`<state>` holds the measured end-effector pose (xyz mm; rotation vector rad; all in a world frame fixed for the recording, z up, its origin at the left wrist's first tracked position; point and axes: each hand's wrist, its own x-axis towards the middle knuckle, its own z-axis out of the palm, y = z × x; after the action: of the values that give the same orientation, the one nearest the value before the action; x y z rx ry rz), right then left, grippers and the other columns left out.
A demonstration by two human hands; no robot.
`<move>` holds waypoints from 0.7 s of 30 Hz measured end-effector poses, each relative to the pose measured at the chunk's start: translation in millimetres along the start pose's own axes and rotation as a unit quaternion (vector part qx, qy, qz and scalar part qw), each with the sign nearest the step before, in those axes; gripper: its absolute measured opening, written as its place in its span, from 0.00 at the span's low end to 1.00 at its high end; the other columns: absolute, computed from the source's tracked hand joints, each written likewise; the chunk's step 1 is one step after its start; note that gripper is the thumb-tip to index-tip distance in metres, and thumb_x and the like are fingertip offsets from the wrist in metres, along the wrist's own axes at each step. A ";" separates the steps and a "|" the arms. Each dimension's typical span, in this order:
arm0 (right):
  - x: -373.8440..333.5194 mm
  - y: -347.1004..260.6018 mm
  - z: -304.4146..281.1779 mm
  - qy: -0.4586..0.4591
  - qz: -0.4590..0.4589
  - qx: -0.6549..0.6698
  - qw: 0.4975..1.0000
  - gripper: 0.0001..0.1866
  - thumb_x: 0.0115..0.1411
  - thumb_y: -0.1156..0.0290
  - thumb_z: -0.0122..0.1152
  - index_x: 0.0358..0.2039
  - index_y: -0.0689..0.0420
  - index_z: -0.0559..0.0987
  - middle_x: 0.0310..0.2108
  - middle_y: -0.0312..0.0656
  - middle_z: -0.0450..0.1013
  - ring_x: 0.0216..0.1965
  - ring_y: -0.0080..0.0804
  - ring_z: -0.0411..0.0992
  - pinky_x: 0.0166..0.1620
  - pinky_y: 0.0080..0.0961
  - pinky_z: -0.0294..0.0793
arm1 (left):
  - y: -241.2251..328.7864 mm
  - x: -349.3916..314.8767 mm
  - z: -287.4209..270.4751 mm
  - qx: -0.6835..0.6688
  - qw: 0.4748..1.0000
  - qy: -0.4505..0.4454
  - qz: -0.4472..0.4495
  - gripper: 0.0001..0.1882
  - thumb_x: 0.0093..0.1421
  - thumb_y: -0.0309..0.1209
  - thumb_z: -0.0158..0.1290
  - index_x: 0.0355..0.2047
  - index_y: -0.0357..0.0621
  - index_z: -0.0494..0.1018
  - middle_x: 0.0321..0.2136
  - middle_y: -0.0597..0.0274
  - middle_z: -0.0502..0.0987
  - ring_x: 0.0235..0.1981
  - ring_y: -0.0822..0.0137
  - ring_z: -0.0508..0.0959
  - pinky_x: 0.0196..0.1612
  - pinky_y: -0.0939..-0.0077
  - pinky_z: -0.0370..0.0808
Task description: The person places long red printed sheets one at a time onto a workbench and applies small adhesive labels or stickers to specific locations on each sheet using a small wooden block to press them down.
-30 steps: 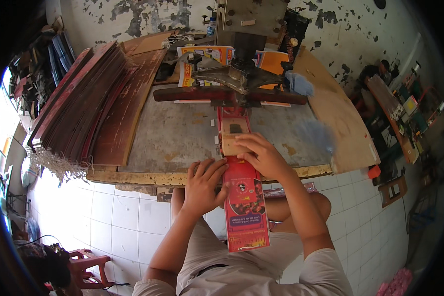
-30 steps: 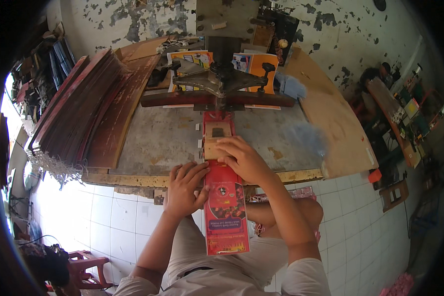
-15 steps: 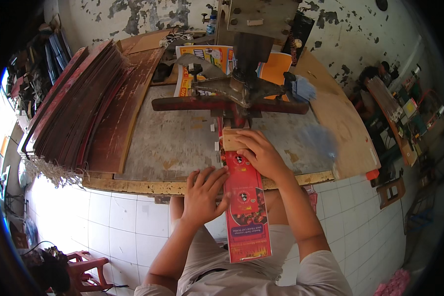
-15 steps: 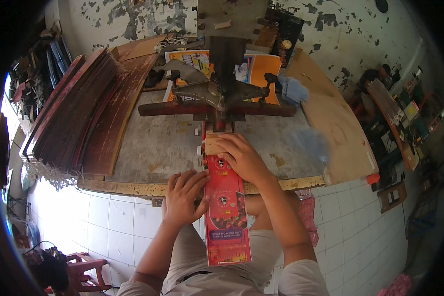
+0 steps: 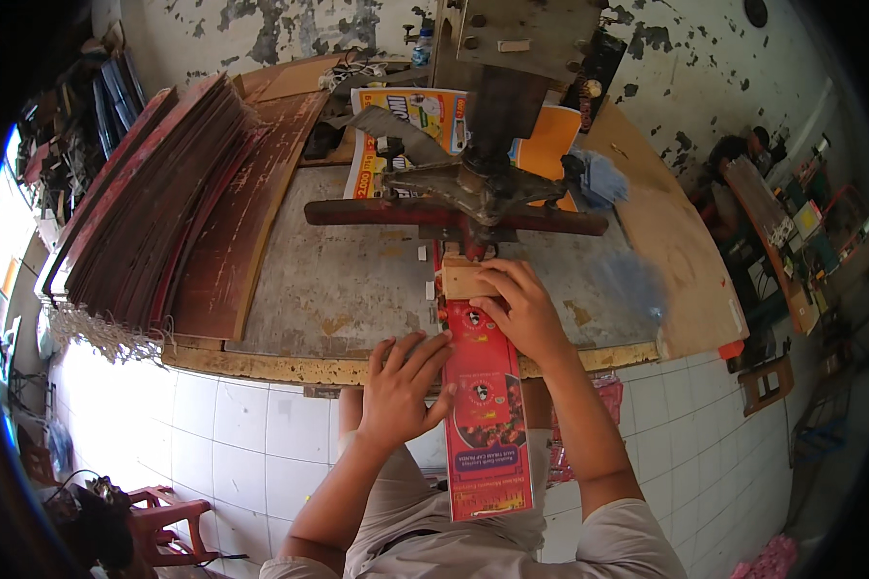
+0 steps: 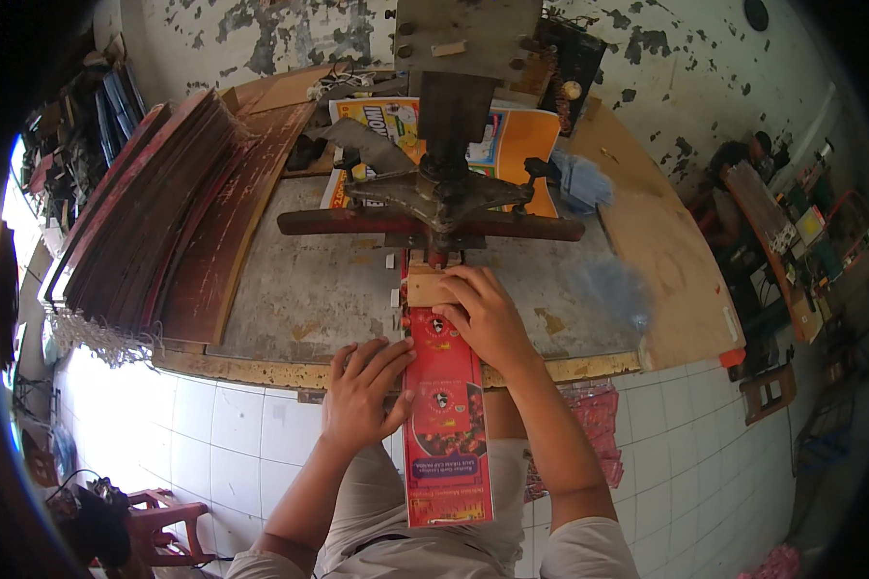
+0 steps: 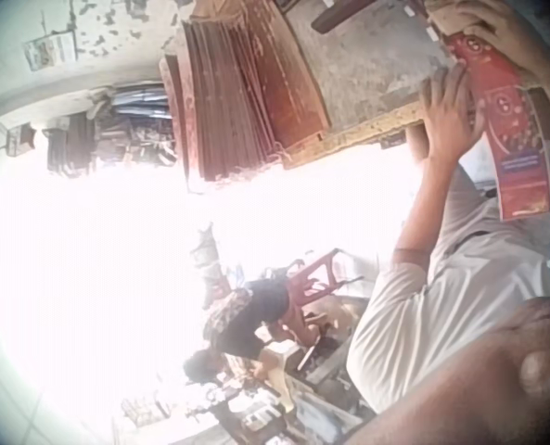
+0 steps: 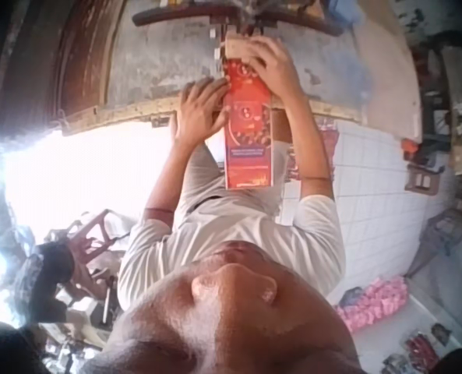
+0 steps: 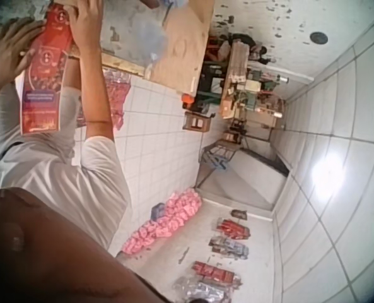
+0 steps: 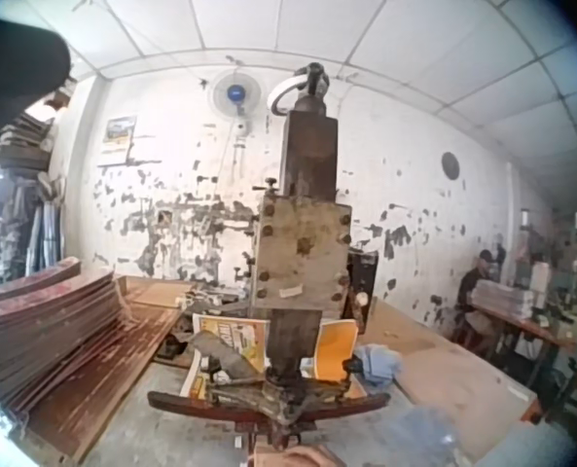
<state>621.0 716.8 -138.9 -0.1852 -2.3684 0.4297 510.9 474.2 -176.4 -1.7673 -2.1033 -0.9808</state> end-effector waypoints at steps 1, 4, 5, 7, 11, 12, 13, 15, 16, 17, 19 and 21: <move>-0.9 -0.4 0.0 0.007 0.003 -0.003 1.000 0.21 0.62 0.69 0.80 0.54 0.59 0.84 0.56 0.43 0.80 0.57 0.48 0.78 0.60 0.44 0.81 | 0.0 -0.2 -0.1 0.000 1.000 0.000 0.000 0.27 0.67 0.43 0.60 0.64 0.48 0.81 0.68 0.66 0.80 0.67 0.53 0.77 0.73 0.45 0.66; -3.9 -1.9 -1.1 0.019 0.008 -0.020 1.000 0.22 0.62 0.69 0.80 0.55 0.60 0.83 0.58 0.44 0.80 0.58 0.50 0.78 0.60 0.45 0.81 | 0.4 -0.6 0.4 0.004 1.000 0.000 0.006 0.27 0.68 0.42 0.59 0.65 0.47 0.80 0.69 0.66 0.80 0.68 0.52 0.77 0.73 0.46 0.66; -5.5 -1.9 -0.2 0.017 0.017 -0.014 1.000 0.22 0.62 0.69 0.80 0.55 0.60 0.83 0.58 0.45 0.80 0.58 0.50 0.78 0.60 0.45 0.81 | -0.4 -1.8 0.4 0.006 1.000 -0.001 0.009 0.27 0.69 0.42 0.58 0.65 0.47 0.80 0.70 0.66 0.79 0.68 0.52 0.77 0.72 0.46 0.66; -11.9 -1.5 0.4 0.014 0.036 -0.002 0.999 0.22 0.63 0.69 0.80 0.55 0.60 0.83 0.59 0.45 0.80 0.59 0.51 0.78 0.60 0.45 0.81 | -3.1 -4.8 3.3 0.009 1.000 -0.003 0.014 0.27 0.70 0.43 0.56 0.66 0.47 0.80 0.71 0.66 0.78 0.70 0.52 0.76 0.72 0.47 0.66; -38.8 -10.4 -13.5 0.000 0.032 0.053 0.998 0.22 0.63 0.69 0.80 0.56 0.58 0.84 0.60 0.45 0.80 0.60 0.51 0.79 0.61 0.44 0.81 | -15.6 -25.4 20.2 0.009 0.999 0.026 0.025 0.27 0.75 0.47 0.49 0.66 0.48 0.81 0.73 0.62 0.77 0.73 0.53 0.74 0.71 0.49 0.66; -47.6 -21.2 -22.2 -0.014 0.028 0.072 0.997 0.22 0.62 0.70 0.80 0.55 0.58 0.84 0.60 0.45 0.80 0.60 0.51 0.79 0.61 0.44 0.81 | -18.9 -35.6 23.6 0.014 0.999 0.037 0.024 0.28 0.76 0.48 0.47 0.66 0.48 0.81 0.74 0.61 0.76 0.74 0.53 0.74 0.71 0.50 0.65; -56.5 -30.8 -31.4 -0.028 0.023 0.091 0.995 0.22 0.62 0.70 0.81 0.55 0.58 0.84 0.60 0.45 0.80 0.60 0.51 0.80 0.61 0.44 0.81 | -21.7 -44.1 26.0 0.019 0.998 0.049 0.022 0.29 0.77 0.49 0.45 0.66 0.48 0.81 0.74 0.60 0.76 0.74 0.54 0.73 0.72 0.50 0.64; -79.5 -44.1 -55.4 -0.032 0.042 0.116 0.992 0.21 0.61 0.71 0.82 0.53 0.58 0.85 0.60 0.44 0.80 0.59 0.50 0.80 0.61 0.45 0.82 | -22.8 -55.0 32.3 0.064 0.996 0.059 0.024 0.30 0.78 0.50 0.43 0.67 0.48 0.81 0.75 0.60 0.75 0.75 0.54 0.72 0.75 0.50 0.60; -90.6 -45.8 -65.9 -0.034 0.052 0.130 0.990 0.20 0.61 0.72 0.82 0.52 0.58 0.85 0.60 0.44 0.81 0.59 0.50 0.81 0.61 0.45 0.82 | -23.8 -59.3 35.3 0.087 0.994 0.064 0.025 0.30 0.78 0.51 0.42 0.67 0.48 0.80 0.75 0.60 0.75 0.76 0.55 0.71 0.76 0.50 0.57; -102.5 -43.4 -77.5 -0.012 0.072 0.097 0.993 0.20 0.60 0.72 0.82 0.52 0.58 0.86 0.60 0.44 0.81 0.59 0.50 0.81 0.61 0.45 0.82 | -24.4 -61.4 39.8 0.097 0.992 0.070 0.028 0.31 0.78 0.51 0.42 0.67 0.48 0.80 0.75 0.59 0.75 0.76 0.54 0.70 0.77 0.50 0.54; -120.9 -32.5 -97.0 0.029 0.108 0.036 0.993 0.19 0.60 0.74 0.82 0.51 0.58 0.86 0.60 0.45 0.81 0.59 0.49 0.81 0.61 0.44 0.82 | -28.5 -68.4 48.5 0.122 0.989 0.083 0.028 0.31 0.78 0.51 0.42 0.67 0.47 0.80 0.75 0.59 0.75 0.78 0.54 0.68 0.80 0.50 0.49; -134.8 -11.4 -115.1 0.072 0.157 -0.041 0.984 0.19 0.61 0.74 0.81 0.52 0.58 0.86 0.59 0.45 0.81 0.60 0.48 0.81 0.62 0.44 0.81 | -28.8 -68.3 59.0 0.129 0.985 0.108 0.032 0.31 0.78 0.51 0.42 0.67 0.47 0.80 0.74 0.57 0.75 0.78 0.52 0.67 0.81 0.49 0.45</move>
<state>798.0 701.7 -139.9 -0.6129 -2.2196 0.4511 515.2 455.1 -269.2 -1.5195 -1.9266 -0.8024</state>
